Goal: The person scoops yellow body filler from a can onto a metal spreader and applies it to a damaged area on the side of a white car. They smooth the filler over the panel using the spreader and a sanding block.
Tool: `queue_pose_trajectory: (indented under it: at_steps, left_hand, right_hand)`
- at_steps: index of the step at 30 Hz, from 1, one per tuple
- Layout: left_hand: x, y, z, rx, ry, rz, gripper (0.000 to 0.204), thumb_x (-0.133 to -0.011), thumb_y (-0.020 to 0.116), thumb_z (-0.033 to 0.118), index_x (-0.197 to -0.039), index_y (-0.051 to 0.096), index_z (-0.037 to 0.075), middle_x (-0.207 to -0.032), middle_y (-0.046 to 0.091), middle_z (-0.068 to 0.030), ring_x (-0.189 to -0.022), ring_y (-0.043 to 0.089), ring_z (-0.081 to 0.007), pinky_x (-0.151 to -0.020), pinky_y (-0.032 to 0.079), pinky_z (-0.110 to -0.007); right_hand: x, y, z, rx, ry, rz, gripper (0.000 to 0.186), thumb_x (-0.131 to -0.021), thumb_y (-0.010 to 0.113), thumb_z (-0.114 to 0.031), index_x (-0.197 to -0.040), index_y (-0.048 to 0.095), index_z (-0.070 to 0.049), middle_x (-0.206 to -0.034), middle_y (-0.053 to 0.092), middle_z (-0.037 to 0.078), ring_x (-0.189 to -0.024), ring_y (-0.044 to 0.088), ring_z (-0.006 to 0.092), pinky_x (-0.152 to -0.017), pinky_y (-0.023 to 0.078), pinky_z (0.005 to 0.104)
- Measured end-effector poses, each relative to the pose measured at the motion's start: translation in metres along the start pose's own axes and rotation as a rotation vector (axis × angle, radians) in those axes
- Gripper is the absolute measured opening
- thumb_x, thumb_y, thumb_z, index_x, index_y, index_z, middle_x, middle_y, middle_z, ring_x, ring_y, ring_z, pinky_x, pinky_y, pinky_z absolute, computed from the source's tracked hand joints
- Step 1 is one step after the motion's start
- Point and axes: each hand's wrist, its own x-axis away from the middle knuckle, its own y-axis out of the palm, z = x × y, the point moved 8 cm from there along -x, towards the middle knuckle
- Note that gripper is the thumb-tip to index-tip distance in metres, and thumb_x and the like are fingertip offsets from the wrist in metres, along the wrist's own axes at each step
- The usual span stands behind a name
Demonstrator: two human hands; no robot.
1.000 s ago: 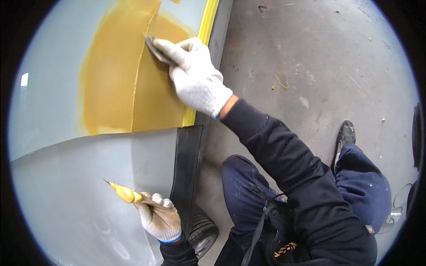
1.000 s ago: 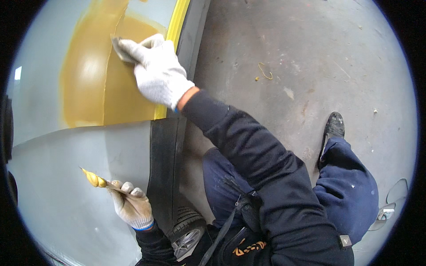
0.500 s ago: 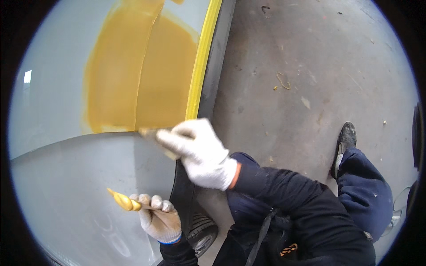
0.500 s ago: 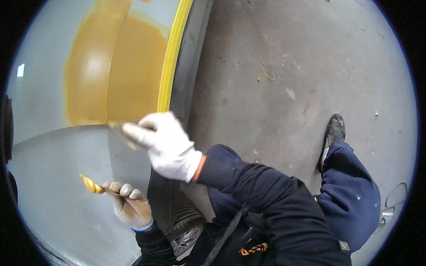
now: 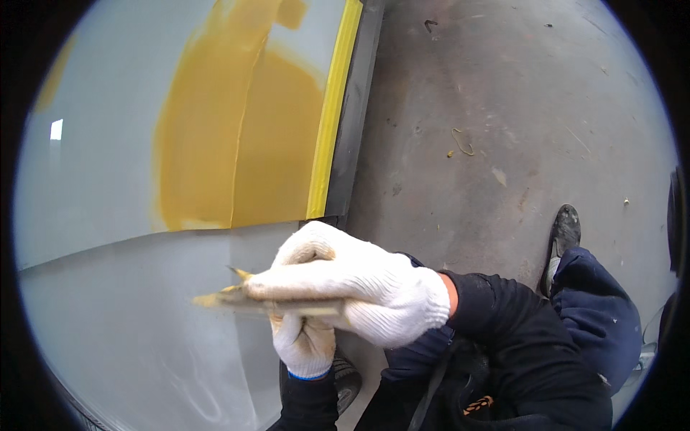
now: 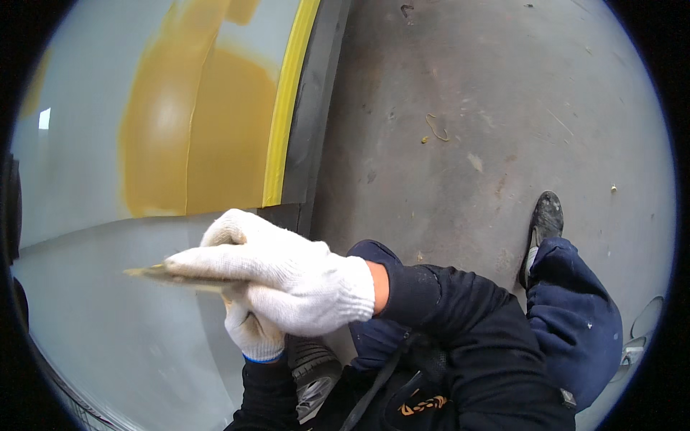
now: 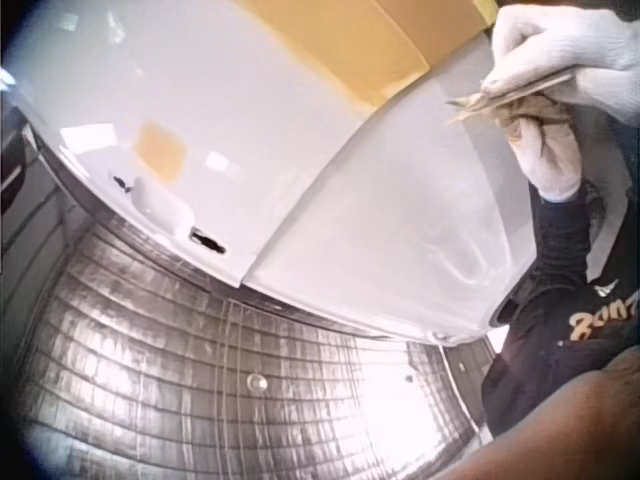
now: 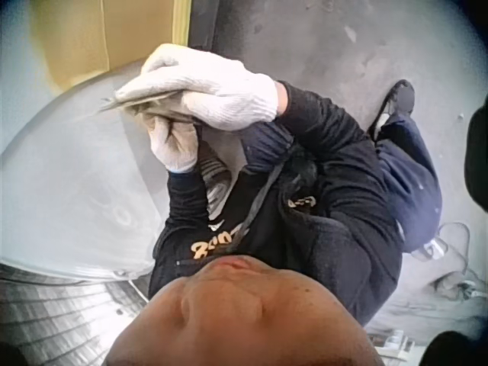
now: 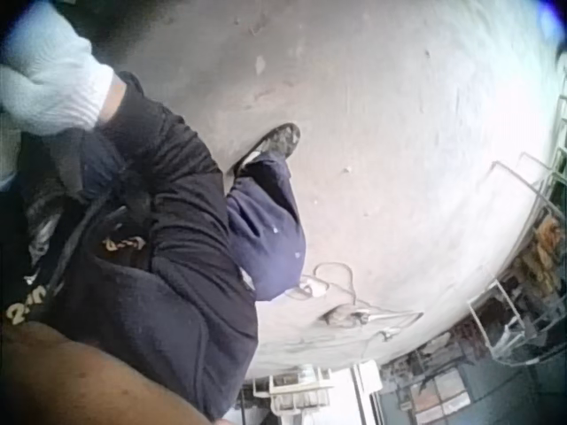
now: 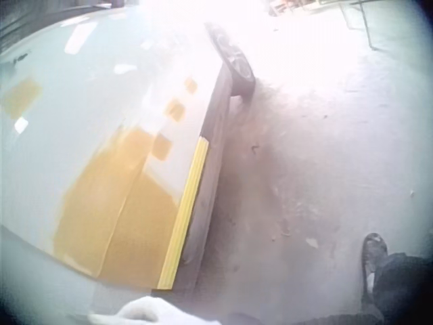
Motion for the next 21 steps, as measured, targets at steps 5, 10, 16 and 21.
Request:
queue_pose_trajectory:
  at_steps: [5, 10, 16, 21]
  left_hand:
    - [-0.001, 0.012, 0.010, 0.316, -0.039, -0.190, 0.030, -0.107, 0.048, 0.008, -0.136, 0.053, 0.007, -0.124, 0.064, -0.0099, -0.105, 0.064, -0.0274, -0.091, 0.059, -0.045]
    - [0.004, 0.030, 0.000, 0.185, -0.049, -0.152, 0.027, -0.106, 0.050, 0.009, -0.133, 0.054, 0.005, -0.117, 0.064, -0.0113, -0.100, 0.063, -0.0292, -0.089, 0.054, -0.044]
    - [0.013, 0.047, 0.020, 0.115, 0.084, -0.180, 0.022, -0.109, 0.049, 0.018, -0.124, 0.060, 0.006, -0.115, 0.066, -0.0040, -0.093, 0.054, -0.0189, -0.088, 0.049, -0.037]
    - [0.017, 0.039, 0.047, 0.254, 0.173, -0.229, 0.026, -0.104, 0.055, 0.012, -0.129, 0.056, 0.007, -0.115, 0.066, -0.0074, -0.100, 0.061, -0.0259, -0.087, 0.052, -0.041]
  right_hand:
    - [0.010, -0.033, 0.026, 0.361, 0.129, -0.057, 0.051, -0.086, 0.054, 0.000, -0.134, 0.067, -0.011, -0.108, 0.063, 0.015, -0.105, 0.059, 0.0311, -0.097, 0.049, 0.0393]
    - [0.015, -0.050, 0.040, -0.274, 0.489, 0.062, 0.040, -0.085, 0.059, -0.008, -0.123, 0.062, 0.006, -0.097, 0.070, 0.016, -0.085, 0.064, 0.0189, -0.081, 0.054, 0.0331]
    - [0.016, -0.047, 0.064, 0.272, 0.422, -0.095, 0.037, -0.085, 0.054, -0.016, -0.115, 0.064, 0.004, -0.097, 0.070, 0.023, -0.083, 0.068, 0.0380, -0.078, 0.055, 0.0429]
    - [0.024, -0.048, -0.016, 0.717, -0.608, 0.341, 0.045, -0.073, 0.067, -0.003, -0.116, 0.073, -0.013, -0.099, 0.063, 0.006, -0.083, 0.062, 0.0290, -0.072, 0.052, 0.0405]
